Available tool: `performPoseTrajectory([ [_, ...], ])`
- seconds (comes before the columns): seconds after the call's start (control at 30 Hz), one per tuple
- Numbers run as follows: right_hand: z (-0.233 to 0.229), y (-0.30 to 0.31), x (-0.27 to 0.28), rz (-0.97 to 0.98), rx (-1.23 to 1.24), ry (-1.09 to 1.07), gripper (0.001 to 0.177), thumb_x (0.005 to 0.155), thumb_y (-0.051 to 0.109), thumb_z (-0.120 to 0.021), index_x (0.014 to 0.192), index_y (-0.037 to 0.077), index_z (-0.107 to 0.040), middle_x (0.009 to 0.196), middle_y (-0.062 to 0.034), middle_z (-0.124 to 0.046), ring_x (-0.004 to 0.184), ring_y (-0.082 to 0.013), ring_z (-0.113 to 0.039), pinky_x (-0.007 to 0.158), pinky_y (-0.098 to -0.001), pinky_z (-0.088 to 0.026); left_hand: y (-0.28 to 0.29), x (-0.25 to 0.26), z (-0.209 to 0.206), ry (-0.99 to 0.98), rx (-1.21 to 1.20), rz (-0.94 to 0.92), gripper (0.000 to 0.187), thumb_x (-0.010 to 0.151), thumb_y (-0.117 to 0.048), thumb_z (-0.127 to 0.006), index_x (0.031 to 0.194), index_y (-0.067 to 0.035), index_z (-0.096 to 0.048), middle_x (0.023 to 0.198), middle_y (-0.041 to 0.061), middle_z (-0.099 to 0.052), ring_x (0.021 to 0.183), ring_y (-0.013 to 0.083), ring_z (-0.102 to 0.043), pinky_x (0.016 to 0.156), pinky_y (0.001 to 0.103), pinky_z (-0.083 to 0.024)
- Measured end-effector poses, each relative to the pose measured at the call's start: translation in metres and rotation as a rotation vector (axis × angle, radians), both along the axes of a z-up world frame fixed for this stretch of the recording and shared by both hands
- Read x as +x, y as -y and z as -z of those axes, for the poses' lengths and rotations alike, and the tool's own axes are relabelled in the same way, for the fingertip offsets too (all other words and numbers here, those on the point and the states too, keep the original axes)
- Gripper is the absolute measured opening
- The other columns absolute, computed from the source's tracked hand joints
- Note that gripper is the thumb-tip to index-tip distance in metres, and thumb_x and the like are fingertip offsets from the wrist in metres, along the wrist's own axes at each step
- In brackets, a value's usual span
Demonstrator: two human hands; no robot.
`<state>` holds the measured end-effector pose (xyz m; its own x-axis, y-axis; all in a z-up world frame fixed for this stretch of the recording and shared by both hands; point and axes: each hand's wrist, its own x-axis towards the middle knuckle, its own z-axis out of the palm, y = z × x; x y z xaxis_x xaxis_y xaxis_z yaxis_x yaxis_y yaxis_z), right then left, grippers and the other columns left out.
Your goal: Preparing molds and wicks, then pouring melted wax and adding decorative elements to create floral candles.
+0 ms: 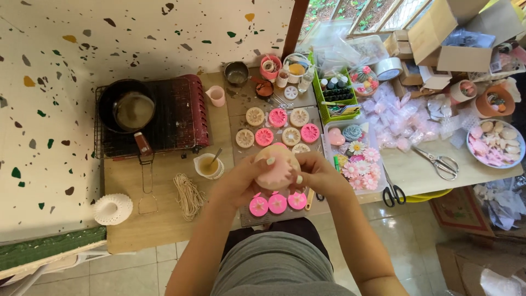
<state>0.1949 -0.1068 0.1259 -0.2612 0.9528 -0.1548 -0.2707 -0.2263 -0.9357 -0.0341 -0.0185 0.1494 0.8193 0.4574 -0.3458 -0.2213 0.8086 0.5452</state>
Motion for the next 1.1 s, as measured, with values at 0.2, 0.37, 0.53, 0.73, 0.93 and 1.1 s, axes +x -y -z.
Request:
performPoseTrajectory([
  [0.2, -0.003, -0.001, -0.016, 0.241, 0.036, 0.155, 0.038, 0.082, 0.026, -0.083, 0.107, -0.001, -0.073, 0.084, -0.0025, -0.072, 0.070, -0.0073, -0.065, 0.060, -0.0234, -0.052, 0.019, 0.017, -0.002, -0.153, 0.187, -0.324, 0.043, 0.092, -0.024, -0.075, 0.124, 0.001, -0.063, 0.106, 0.008, -0.071, 0.087, 0.0143, -0.071, 0.071, 0.030, -0.059],
  [0.37, -0.034, 0.000, -0.027, 0.263, -0.053, 0.301, 0.027, 0.084, 0.022, -0.082, 0.093, -0.003, -0.075, 0.075, -0.0044, -0.072, 0.064, -0.0095, -0.066, 0.056, -0.0245, -0.051, 0.005, 0.005, 0.000, -0.237, 0.358, -0.272, 0.046, 0.090, -0.025, -0.077, 0.123, 0.006, -0.067, 0.106, 0.010, -0.073, 0.087, 0.0137, -0.071, 0.075, 0.029, -0.060],
  [0.53, -0.018, 0.004, -0.009, 0.098, -0.088, 0.304, 0.025, 0.084, 0.020, -0.082, 0.088, -0.003, -0.075, 0.072, -0.0070, -0.074, 0.061, -0.0122, -0.068, 0.052, -0.0245, -0.049, -0.005, -0.003, 0.002, -0.151, 0.274, -0.016, 0.050, 0.089, -0.027, -0.076, 0.124, 0.006, -0.064, 0.107, 0.013, -0.073, 0.088, 0.0163, -0.072, 0.076, 0.031, -0.060],
  [0.73, 0.022, 0.002, -0.003, 0.087, 0.037, -0.071, 0.034, 0.086, 0.027, -0.081, 0.100, -0.003, -0.073, 0.084, -0.0075, -0.075, 0.069, -0.0147, -0.072, 0.060, -0.0283, -0.057, 0.006, 0.008, 0.028, 0.055, -0.126, 0.019, 0.054, 0.090, -0.032, -0.072, 0.129, 0.002, -0.057, 0.109, 0.013, -0.072, 0.089, 0.0198, -0.073, 0.074, 0.032, -0.061],
  [0.93, 0.012, 0.001, -0.016, 0.332, 0.017, 0.229, 0.035, 0.089, 0.026, -0.078, 0.110, -0.002, -0.075, 0.083, -0.0025, -0.072, 0.073, -0.0079, -0.063, 0.063, -0.0240, -0.050, 0.012, 0.018, 0.006, -0.120, 0.226, -0.283, 0.047, 0.094, -0.033, -0.070, 0.125, 0.001, -0.060, 0.107, 0.010, -0.070, 0.087, 0.0165, -0.070, 0.068, 0.030, -0.060],
  [1.1, -0.011, 0.006, -0.019, 0.222, -0.040, 0.241, 0.029, 0.087, 0.019, -0.081, 0.102, -0.005, -0.075, 0.083, -0.0031, -0.075, 0.074, -0.0095, -0.069, 0.065, -0.0257, -0.057, 0.000, 0.006, 0.013, -0.189, 0.396, -0.174, 0.043, 0.097, -0.031, -0.070, 0.120, 0.005, -0.068, 0.105, 0.013, -0.073, 0.088, 0.0165, -0.071, 0.074, 0.031, -0.060],
])
